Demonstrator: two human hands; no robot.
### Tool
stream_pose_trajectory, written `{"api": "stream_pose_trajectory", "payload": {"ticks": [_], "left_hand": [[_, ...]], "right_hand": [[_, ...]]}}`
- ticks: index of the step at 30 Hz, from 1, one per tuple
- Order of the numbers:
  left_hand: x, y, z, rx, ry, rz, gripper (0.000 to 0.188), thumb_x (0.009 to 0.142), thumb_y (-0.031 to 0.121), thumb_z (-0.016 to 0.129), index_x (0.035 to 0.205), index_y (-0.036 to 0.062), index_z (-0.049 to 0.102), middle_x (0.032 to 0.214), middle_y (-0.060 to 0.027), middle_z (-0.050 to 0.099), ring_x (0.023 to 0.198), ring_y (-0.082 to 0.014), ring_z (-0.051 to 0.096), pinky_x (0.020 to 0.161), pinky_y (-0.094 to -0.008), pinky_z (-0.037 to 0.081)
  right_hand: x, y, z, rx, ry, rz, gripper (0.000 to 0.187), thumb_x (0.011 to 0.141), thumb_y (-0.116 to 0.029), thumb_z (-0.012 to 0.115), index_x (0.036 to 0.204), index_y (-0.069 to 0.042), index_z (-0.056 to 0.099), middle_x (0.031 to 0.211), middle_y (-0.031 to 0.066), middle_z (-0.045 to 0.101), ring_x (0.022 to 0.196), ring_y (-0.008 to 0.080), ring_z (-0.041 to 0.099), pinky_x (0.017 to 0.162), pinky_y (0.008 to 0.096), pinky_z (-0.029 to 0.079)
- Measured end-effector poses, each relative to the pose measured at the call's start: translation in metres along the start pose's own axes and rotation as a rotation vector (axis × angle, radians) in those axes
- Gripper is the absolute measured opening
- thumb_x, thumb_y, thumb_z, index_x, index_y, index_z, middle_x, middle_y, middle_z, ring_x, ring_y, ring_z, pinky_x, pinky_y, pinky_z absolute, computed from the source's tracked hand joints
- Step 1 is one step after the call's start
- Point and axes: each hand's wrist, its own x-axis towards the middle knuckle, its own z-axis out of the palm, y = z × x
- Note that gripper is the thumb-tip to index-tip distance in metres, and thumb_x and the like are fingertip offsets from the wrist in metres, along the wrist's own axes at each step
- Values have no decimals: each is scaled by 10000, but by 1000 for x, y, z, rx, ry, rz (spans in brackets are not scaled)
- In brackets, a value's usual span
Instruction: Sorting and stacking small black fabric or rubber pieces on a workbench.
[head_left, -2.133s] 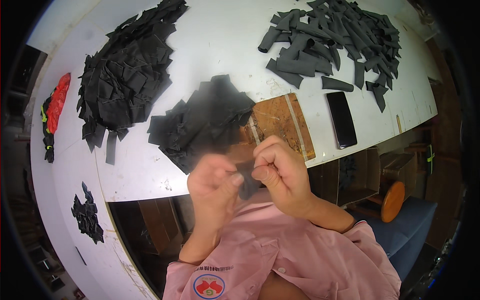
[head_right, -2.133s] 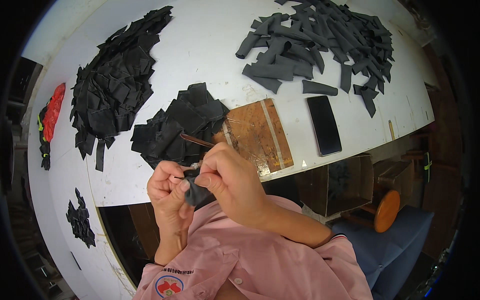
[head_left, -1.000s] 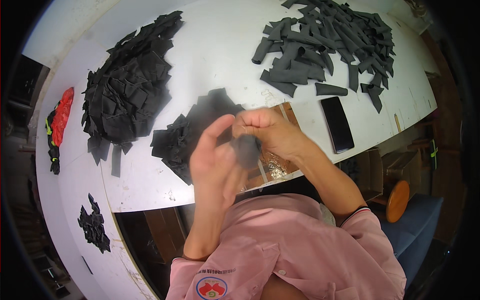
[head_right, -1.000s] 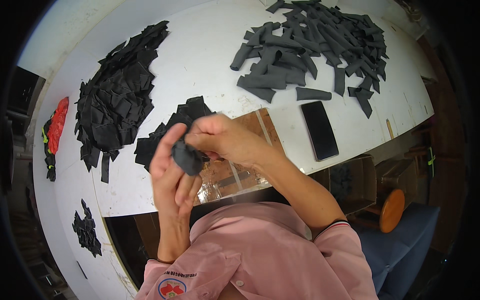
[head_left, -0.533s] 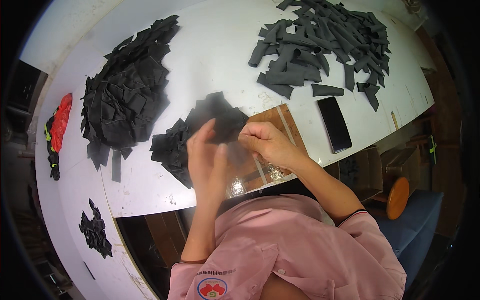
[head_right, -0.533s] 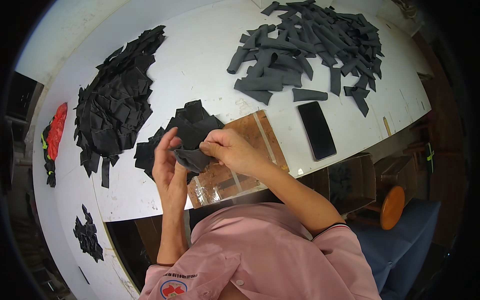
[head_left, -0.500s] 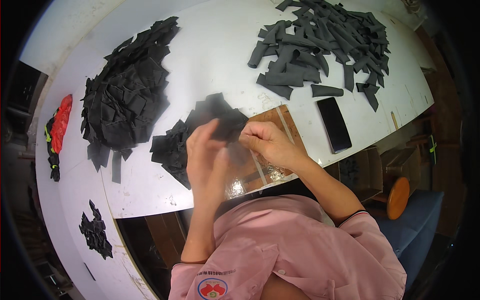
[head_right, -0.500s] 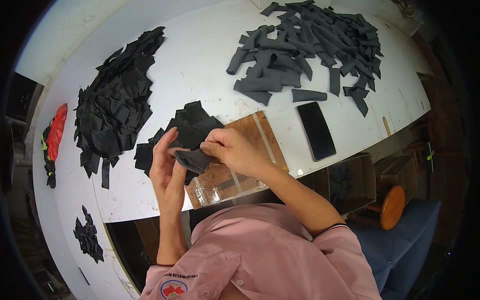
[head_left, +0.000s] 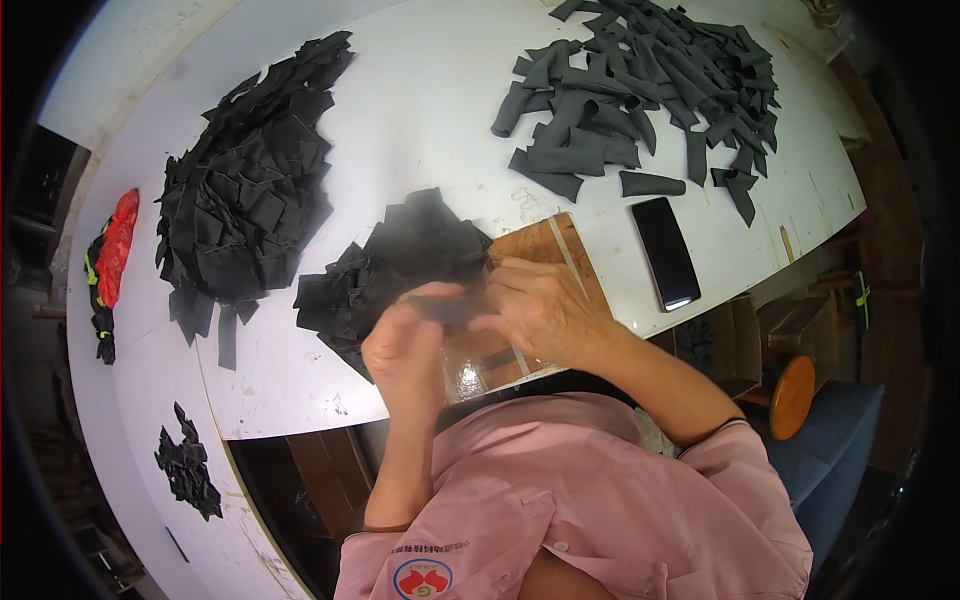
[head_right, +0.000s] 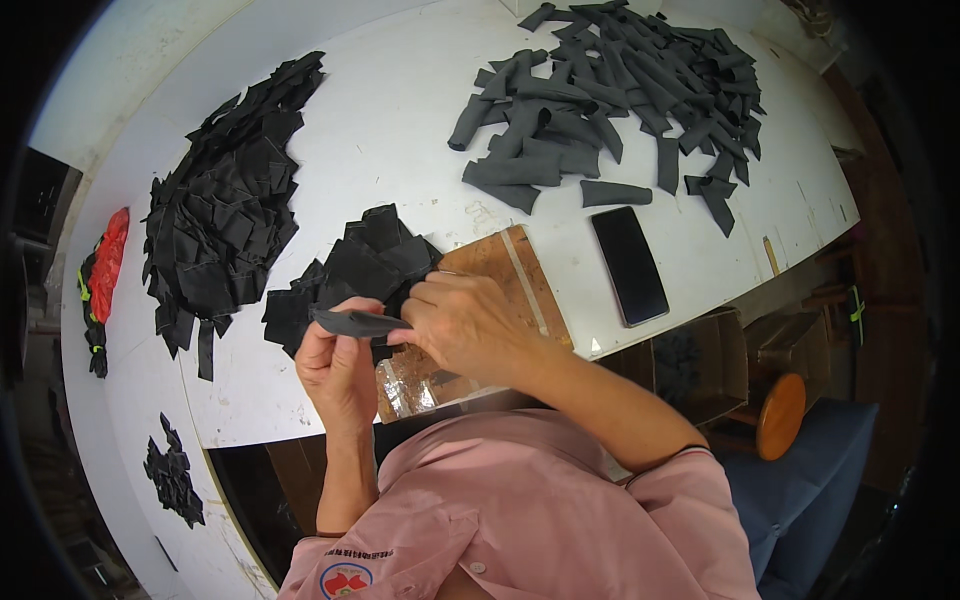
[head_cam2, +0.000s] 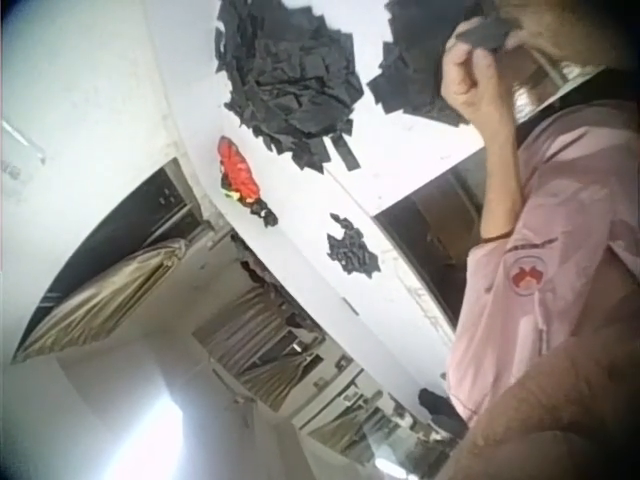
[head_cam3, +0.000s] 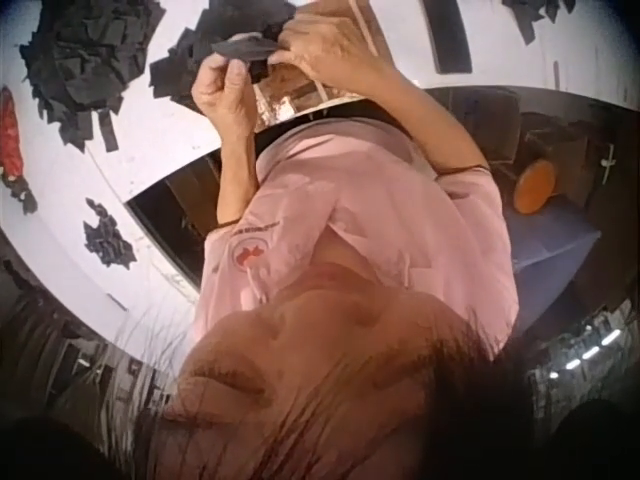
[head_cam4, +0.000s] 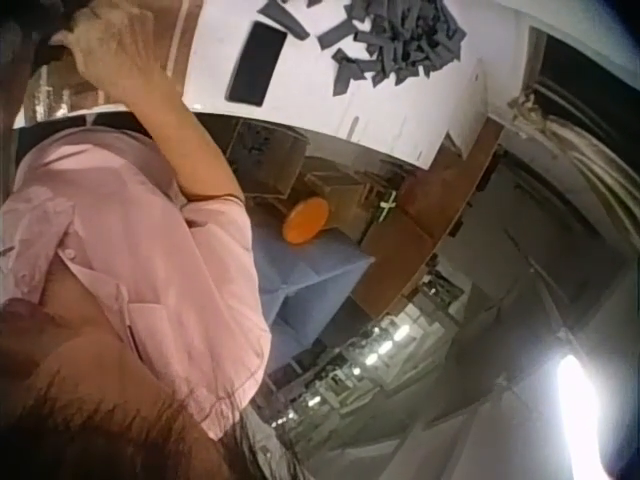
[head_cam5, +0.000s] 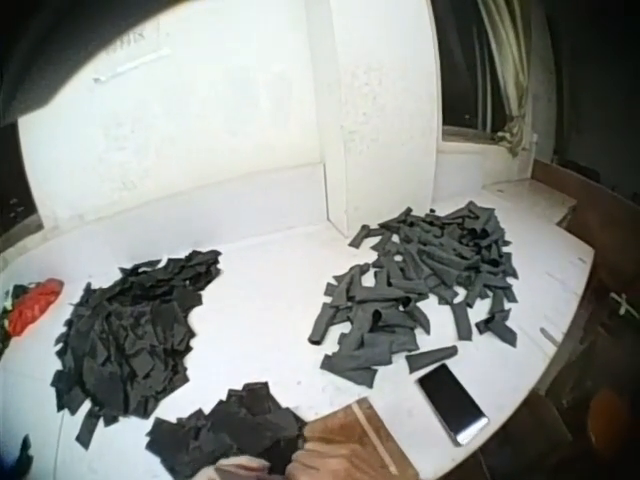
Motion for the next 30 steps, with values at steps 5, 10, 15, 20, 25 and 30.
{"api": "stream_pose_trajectory", "payload": {"ticks": [5,10,15,20,25,30], "left_hand": [[19,20,16,-38,-193,-66,261,708,152,670,842,-47,569,877,-141,579,789,-198,528,689,-303,424],[29,36,26,646,-486,-146,136,684,70,660,706,-46,593,789,-81,579,772,-142,514,653,-244,404],[17,27,23,440,-219,-18,231,747,1,577,973,-35,547,812,-81,578,717,-125,548,606,-208,436],[12,28,18,91,-181,149,166,805,101,552,935,1,530,846,-126,569,771,-191,535,701,-320,448],[15,18,6,-527,-3,-37,83,822,105,528,832,26,552,850,-114,563,817,-216,523,761,-336,412],[14,16,2,-286,-21,-7,136,794,159,569,834,31,546,820,-91,548,833,-219,491,829,-371,377]], "right_hand": [[5,-4,-5,145,42,62,187,713,-194,608,659,-31,534,603,63,491,606,226,510,526,313,423],[-18,4,17,477,52,227,176,770,-182,548,679,-32,529,621,89,502,640,271,520,545,374,426],[-7,4,10,255,47,116,212,779,-219,543,682,-32,526,615,92,500,609,284,523,546,386,422],[3,-3,-8,151,-2,79,258,769,-265,555,660,-33,525,608,84,501,566,280,522,523,378,418],[3,-2,3,42,-86,82,302,752,-297,566,606,-37,516,578,75,497,554,267,527,489,362,411],[4,-4,3,134,-20,94,313,760,-304,558,602,-37,518,563,81,505,532,268,533,484,360,409]]}}
